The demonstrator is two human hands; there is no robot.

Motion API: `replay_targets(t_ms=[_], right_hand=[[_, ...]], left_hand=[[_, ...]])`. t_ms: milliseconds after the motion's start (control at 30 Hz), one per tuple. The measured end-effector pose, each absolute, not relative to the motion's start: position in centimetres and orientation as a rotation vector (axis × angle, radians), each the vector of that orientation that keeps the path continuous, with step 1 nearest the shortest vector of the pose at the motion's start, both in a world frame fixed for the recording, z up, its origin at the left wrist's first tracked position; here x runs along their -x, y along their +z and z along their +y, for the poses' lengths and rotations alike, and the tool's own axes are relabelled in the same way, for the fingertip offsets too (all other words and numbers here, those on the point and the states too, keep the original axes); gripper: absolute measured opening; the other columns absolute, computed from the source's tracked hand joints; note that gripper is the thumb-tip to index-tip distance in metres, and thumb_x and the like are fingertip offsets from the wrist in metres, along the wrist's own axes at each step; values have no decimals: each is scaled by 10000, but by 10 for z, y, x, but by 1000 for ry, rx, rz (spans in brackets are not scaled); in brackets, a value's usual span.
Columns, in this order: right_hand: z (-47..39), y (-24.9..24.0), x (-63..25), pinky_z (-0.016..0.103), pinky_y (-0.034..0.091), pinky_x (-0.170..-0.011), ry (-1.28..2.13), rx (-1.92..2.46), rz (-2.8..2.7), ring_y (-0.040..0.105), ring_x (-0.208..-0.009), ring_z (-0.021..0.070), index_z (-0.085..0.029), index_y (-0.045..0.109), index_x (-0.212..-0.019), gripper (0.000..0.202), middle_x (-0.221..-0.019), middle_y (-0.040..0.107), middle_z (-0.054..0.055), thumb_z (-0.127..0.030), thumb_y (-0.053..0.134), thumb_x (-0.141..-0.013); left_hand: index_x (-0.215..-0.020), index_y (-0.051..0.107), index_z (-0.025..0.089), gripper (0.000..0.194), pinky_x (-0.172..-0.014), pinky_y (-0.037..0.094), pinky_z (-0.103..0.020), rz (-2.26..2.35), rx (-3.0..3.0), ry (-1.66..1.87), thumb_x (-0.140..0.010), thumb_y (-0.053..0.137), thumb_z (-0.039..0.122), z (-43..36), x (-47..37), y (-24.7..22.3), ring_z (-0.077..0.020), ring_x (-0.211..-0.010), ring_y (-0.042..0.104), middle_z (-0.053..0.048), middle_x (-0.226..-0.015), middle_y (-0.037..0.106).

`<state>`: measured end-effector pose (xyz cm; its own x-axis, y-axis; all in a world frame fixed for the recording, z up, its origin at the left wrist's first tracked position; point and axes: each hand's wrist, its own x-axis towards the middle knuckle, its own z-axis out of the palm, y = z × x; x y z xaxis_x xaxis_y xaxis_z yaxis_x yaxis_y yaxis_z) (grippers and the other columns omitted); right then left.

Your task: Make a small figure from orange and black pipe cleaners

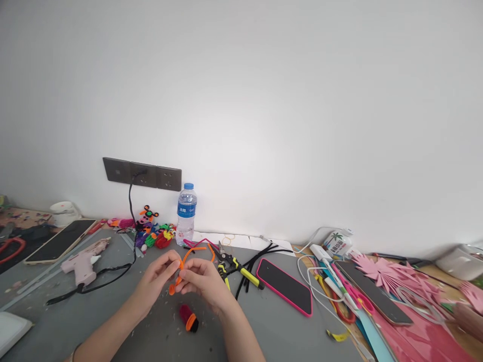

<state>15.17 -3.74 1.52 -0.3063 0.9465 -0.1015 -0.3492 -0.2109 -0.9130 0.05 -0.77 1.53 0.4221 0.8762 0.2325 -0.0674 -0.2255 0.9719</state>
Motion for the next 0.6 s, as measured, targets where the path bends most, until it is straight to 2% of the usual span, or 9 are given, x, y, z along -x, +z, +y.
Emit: replay_targets(t_ms=[133,267,467,600], right_hand=[[-36,11,-149,182,472,-567,1696,832,-968,654,-584,104,-127,611,-769,293,-661,679,37,-367,771,-714],[-34,7,-153,177,476,-555,1664,886,-993,657,-578,107,-127,612,-769,290,-650,680,36,-355,779,-705],[-31,12,-157,185,494,-621,1579,900,-890,669,-662,115,-149,622,-810,321,-727,686,23,-377,798,-668],[-31,16,-157,221,505,-684,1532,893,-875,666,-724,135,-160,624,-839,350,-799,683,32,-400,799,-653]], left_hand=[[-692,508,192,325,-490,357,-205,733,-1443,1090,-872,502,463,-10,-4,9,-101,-529,408,39,-640,434],[-679,532,188,340,-536,368,-211,786,-1554,1060,-858,520,477,-5,-1,9,-113,-569,428,34,-639,456],[-882,617,194,389,-509,339,-221,888,-1540,904,-857,463,550,2,4,8,-129,-582,454,12,-696,547],[-797,596,180,391,-499,326,-216,896,-1478,811,-777,564,570,0,2,13,-117,-550,436,33,-616,515]])
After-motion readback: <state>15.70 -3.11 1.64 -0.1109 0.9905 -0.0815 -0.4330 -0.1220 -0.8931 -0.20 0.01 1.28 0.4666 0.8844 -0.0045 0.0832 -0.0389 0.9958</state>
